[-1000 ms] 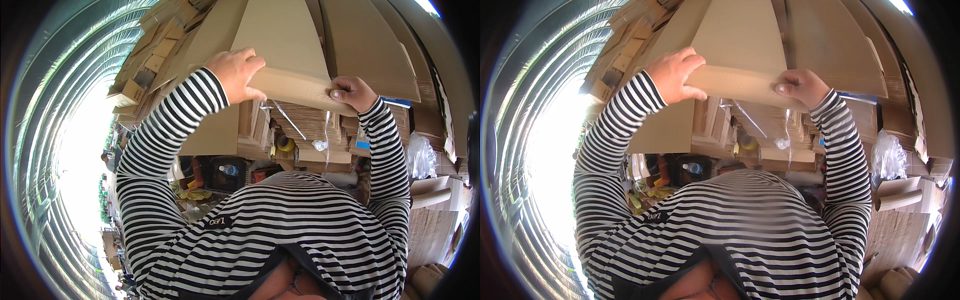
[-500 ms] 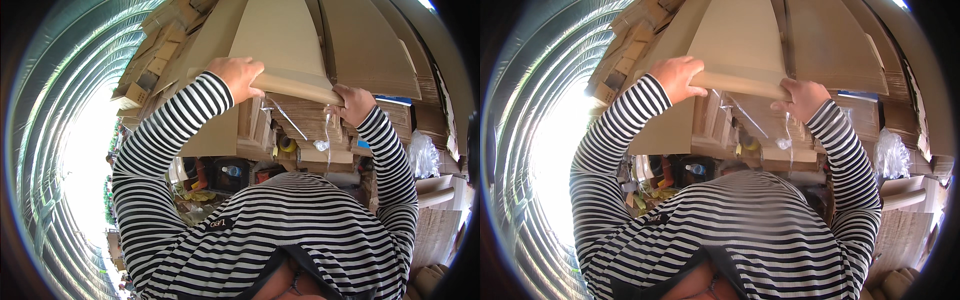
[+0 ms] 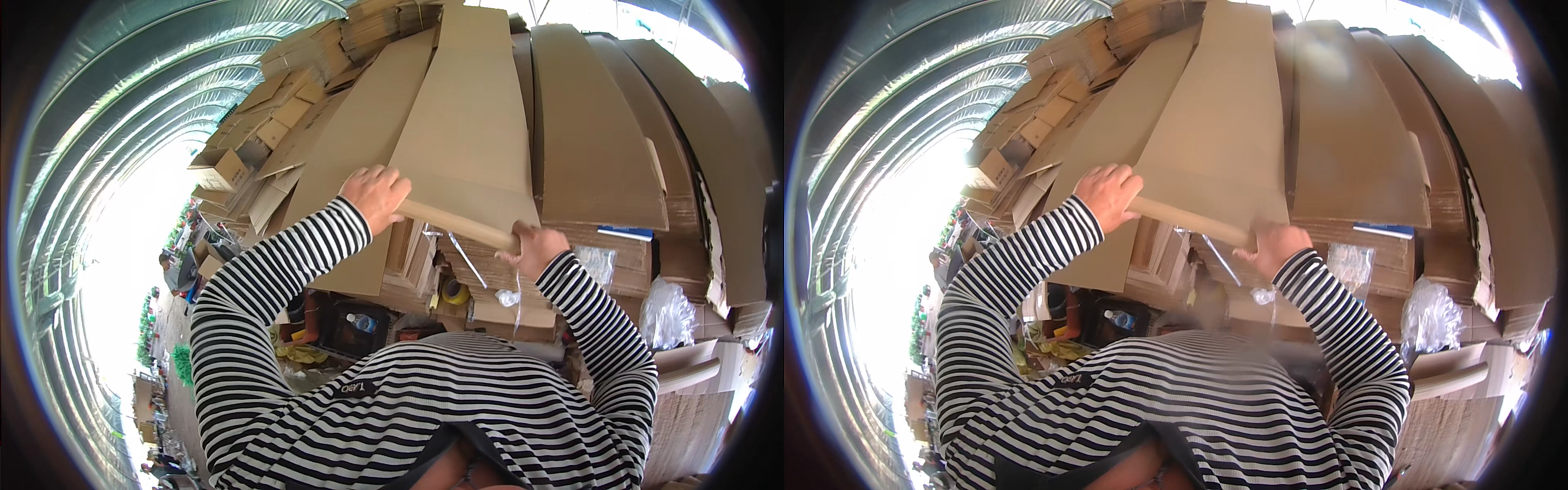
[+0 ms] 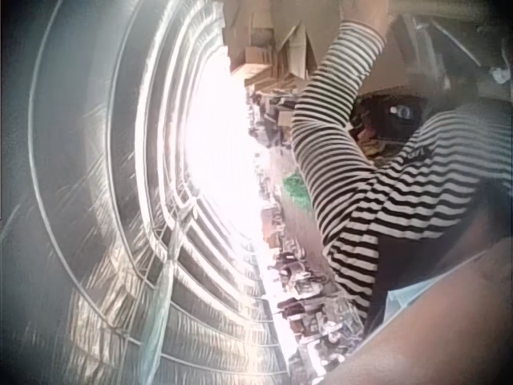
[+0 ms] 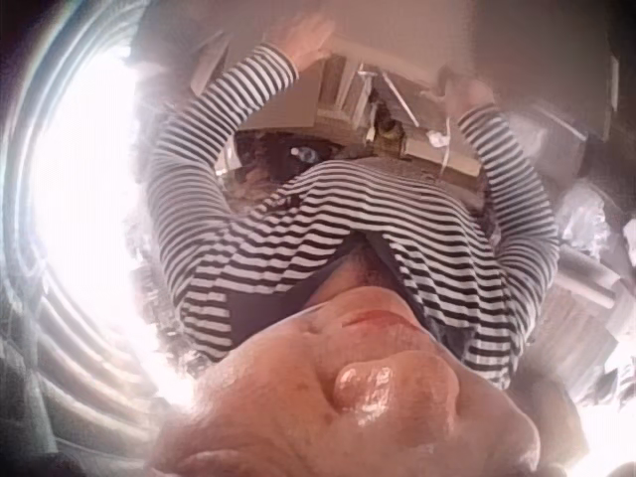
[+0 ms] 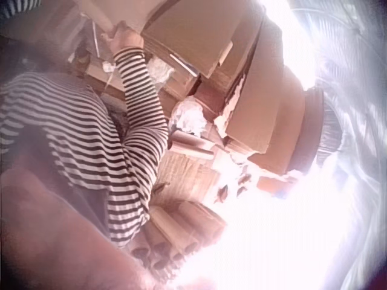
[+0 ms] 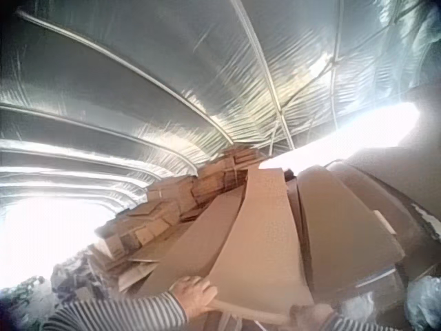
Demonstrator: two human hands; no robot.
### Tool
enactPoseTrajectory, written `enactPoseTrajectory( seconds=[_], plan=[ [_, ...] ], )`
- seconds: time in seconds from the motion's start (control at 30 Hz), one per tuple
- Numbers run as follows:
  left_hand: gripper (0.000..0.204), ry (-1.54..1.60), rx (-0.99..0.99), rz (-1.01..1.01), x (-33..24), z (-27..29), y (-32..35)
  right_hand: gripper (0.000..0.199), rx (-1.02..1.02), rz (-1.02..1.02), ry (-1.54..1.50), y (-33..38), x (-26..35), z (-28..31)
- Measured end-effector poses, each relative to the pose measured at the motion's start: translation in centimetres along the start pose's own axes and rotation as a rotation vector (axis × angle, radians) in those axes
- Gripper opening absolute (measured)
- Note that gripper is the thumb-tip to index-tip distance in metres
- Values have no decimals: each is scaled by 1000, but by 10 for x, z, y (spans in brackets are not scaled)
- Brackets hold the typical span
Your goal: The person rolls a flat cardboard sheet into a cylindrical tube and secures it with tape. They then place a potted plant inside the tube and continue to wrap and tape the cardboard around it to form a finished tube.
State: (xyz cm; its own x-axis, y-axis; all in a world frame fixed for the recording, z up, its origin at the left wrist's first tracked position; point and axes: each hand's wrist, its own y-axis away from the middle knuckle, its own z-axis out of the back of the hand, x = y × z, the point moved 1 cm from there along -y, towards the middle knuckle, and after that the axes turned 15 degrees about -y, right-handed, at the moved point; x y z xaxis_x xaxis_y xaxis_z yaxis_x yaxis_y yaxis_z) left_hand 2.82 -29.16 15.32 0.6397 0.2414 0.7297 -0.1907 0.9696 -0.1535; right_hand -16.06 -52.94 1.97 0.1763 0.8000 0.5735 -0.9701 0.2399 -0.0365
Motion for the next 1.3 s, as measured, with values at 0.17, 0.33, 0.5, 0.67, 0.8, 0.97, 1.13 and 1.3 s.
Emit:
enactPoseTrajectory(
  seconds=[0.17,0.33,0.5,0.67,0.8,0.97,1.13,1.3],
  plan=[
    [49,259,603,73,-2,-35,22,55,-292,300,67,0,7,-2],
    [43,271,275,146,8,-32,16,47,-392,257,145,0,10,10],
    [36,107,53,166,30,-48,33,50,-297,216,195,-25,21,15],
    [43,385,368,210,33,-45,10,54,-454,220,384,-31,36,64],
    [49,14,55,182,66,-14,13,57,-60,-74,195,-44,60,79],
    [63,540,336,308,55,-34,23,55,-761,569,648,-56,55,111],
    [45,127,55,429,99,-3,32,52,-580,396,531,-59,87,120],
    [65,377,-128,300,55,-94,29,53,-700,653,746,-53,116,146]
  ],
)
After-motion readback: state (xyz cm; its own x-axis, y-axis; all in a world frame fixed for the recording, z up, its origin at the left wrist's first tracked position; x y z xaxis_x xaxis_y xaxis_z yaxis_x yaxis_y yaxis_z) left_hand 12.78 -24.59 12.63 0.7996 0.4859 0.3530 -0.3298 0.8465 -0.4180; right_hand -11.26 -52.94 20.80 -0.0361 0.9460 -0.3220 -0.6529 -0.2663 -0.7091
